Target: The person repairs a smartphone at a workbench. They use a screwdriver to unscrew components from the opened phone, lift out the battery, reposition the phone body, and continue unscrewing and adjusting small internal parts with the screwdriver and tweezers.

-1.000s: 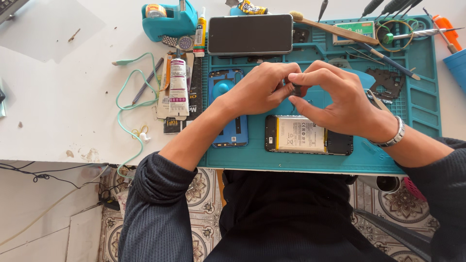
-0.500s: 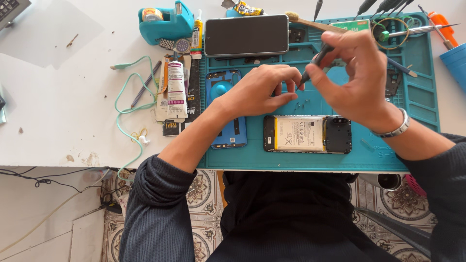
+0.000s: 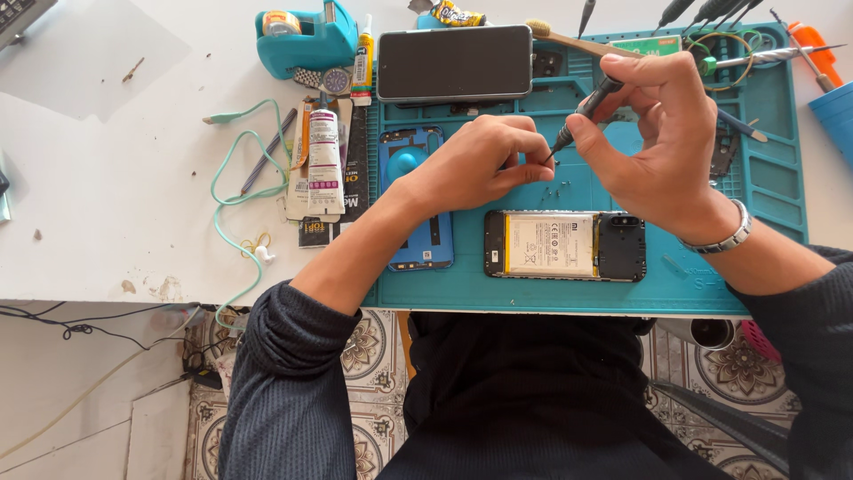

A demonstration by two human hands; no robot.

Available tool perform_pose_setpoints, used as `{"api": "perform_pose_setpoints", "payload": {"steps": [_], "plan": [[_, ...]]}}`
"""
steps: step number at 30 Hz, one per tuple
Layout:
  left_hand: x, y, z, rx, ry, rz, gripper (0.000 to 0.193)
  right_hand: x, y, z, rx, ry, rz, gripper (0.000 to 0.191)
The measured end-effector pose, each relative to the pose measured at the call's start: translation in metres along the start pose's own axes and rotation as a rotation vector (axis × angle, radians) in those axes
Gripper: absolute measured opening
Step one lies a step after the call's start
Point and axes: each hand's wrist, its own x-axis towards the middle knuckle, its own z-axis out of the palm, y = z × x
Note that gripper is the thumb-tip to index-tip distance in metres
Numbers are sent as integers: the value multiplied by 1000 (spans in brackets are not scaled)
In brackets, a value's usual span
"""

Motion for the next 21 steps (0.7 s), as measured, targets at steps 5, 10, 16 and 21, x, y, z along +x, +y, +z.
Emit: {"api": "perform_pose_setpoints", "payload": {"steps": [5, 10, 16, 21], "plan": [[0, 0, 0, 29, 13, 11, 13, -2, 0, 1, 4, 10, -4, 42], [-1, 1, 0, 24, 9, 3, 13, -3, 2, 1, 19, 16, 6, 41], [1, 3, 1, 24, -2, -12, 14, -5, 2, 2, 31, 8, 10, 39], [1, 4, 1, 32, -6, -13, 15, -4, 1, 1, -3, 4, 5, 39]]}}
